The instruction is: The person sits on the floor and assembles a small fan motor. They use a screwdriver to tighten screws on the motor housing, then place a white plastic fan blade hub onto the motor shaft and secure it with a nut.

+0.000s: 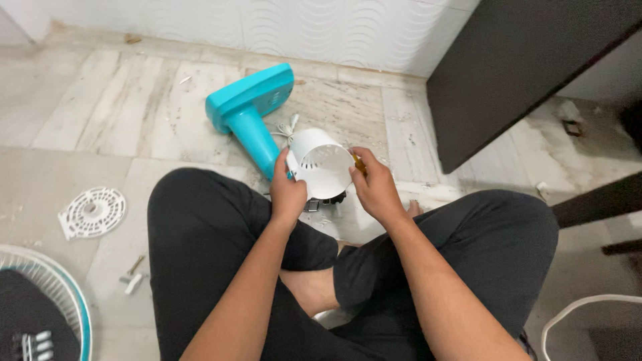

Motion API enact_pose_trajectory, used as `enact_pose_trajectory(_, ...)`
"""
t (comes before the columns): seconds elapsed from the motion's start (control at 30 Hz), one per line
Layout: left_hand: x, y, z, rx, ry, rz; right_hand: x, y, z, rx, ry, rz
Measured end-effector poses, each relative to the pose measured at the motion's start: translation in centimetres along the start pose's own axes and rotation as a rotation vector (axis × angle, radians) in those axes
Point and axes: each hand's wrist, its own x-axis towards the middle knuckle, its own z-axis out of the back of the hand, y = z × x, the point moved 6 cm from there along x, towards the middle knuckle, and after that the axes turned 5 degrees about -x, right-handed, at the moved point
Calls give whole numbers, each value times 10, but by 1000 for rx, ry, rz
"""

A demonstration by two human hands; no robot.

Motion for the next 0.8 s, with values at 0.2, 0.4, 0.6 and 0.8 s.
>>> enact_pose_trajectory(0.2, 9, 2, 12, -147, 149, 122, 12, -1, -19, -64, 3, -75)
enact_pose_trajectory(0.4, 25, -2, 31, -335, 178, 68, 19, -21, -48, 146, 14, -257)
enact_pose_trajectory(0.6, 31, 7, 52, -360, 44, 252, -5, -55, -68, 210, -66, -491)
enact_pose_trajectory(0.8, 34, 7, 48, -397, 42, 289, -6, -84, -68, -5, -91, -644)
